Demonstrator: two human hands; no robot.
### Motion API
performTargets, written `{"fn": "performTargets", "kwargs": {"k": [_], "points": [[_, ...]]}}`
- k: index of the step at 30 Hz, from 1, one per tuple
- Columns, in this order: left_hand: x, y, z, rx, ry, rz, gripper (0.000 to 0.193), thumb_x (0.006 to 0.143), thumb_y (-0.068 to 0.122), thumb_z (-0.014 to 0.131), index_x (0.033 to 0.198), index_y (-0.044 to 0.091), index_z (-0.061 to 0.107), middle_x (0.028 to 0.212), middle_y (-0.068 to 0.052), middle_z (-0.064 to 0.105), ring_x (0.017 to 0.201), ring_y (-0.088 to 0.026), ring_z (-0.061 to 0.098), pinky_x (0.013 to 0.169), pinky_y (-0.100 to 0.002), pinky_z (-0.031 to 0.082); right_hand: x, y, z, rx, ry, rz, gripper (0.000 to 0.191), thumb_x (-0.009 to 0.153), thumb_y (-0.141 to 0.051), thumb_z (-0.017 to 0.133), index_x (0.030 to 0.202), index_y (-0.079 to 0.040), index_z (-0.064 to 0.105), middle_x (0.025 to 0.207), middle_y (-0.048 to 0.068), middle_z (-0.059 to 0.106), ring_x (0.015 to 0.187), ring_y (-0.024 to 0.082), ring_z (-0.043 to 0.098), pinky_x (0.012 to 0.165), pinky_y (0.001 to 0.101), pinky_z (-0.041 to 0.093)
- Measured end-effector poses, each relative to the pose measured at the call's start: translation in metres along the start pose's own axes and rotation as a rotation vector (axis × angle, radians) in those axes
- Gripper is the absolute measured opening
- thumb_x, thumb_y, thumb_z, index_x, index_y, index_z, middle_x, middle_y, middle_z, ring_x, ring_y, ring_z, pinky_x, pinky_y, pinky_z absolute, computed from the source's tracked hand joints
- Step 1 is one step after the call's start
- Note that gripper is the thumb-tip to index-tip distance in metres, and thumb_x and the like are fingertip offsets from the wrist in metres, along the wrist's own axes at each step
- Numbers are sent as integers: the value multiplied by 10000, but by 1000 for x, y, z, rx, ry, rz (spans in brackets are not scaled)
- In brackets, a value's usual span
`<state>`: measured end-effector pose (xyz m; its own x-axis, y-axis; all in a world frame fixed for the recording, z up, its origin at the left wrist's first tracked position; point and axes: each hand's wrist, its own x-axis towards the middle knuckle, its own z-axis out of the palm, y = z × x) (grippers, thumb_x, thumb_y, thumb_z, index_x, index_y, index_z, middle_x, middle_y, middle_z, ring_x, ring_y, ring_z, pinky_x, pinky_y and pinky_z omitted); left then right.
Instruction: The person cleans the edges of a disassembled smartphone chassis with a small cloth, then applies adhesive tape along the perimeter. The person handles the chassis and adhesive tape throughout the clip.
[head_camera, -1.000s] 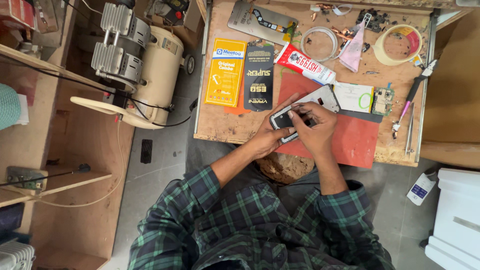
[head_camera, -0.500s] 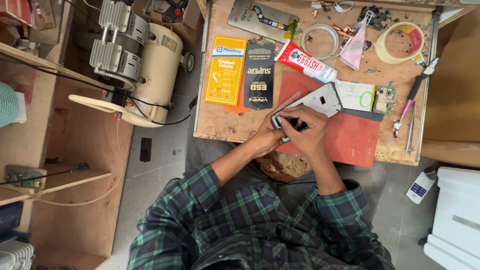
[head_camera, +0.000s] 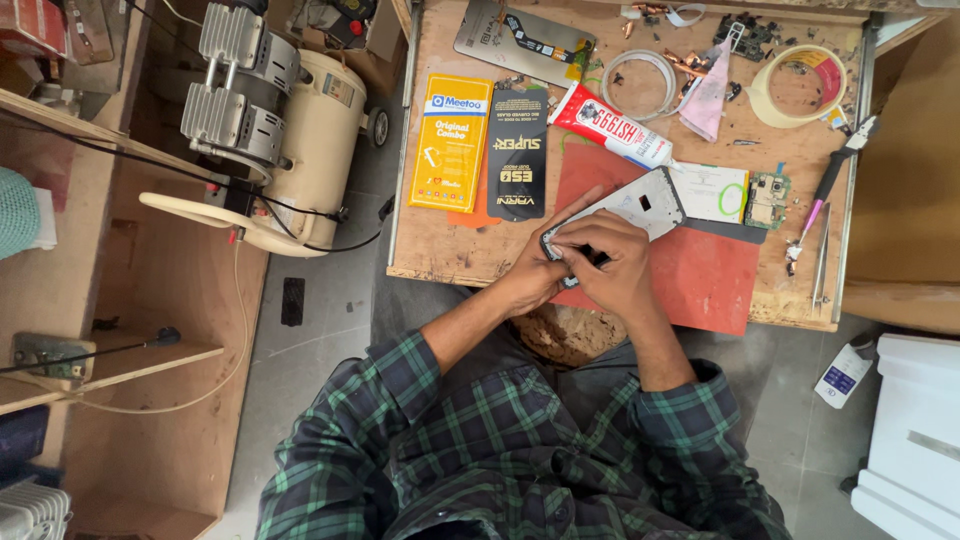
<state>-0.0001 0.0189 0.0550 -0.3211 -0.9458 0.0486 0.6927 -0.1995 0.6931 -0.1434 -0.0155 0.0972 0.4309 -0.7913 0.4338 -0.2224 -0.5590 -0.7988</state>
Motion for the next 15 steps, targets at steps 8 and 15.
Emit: {"fn": "performTargets", "kwargs": {"k": [8, 15], "points": [[0, -5, -1, -68, 27, -52, 801, 1017, -214, 461, 1702, 119, 213, 1648, -105, 352, 1407, -179, 479, 1147, -322, 486, -5, -9, 15, -90, 184, -13, 164, 813, 36, 815, 955, 2, 738, 982, 122, 750, 867, 224, 735, 747, 315, 575], [-1, -8, 0, 48, 25, 28, 912, 883, -240, 507, 1671, 134, 238, 1672, -35, 336, 1403, -120, 455, 1110, -265, 450, -1, -5, 4, -286, 314, 27, 142, 844, 73, 802, 943, 26, 713, 996, 134, 739, 842, 230, 731, 714, 312, 581]]}}
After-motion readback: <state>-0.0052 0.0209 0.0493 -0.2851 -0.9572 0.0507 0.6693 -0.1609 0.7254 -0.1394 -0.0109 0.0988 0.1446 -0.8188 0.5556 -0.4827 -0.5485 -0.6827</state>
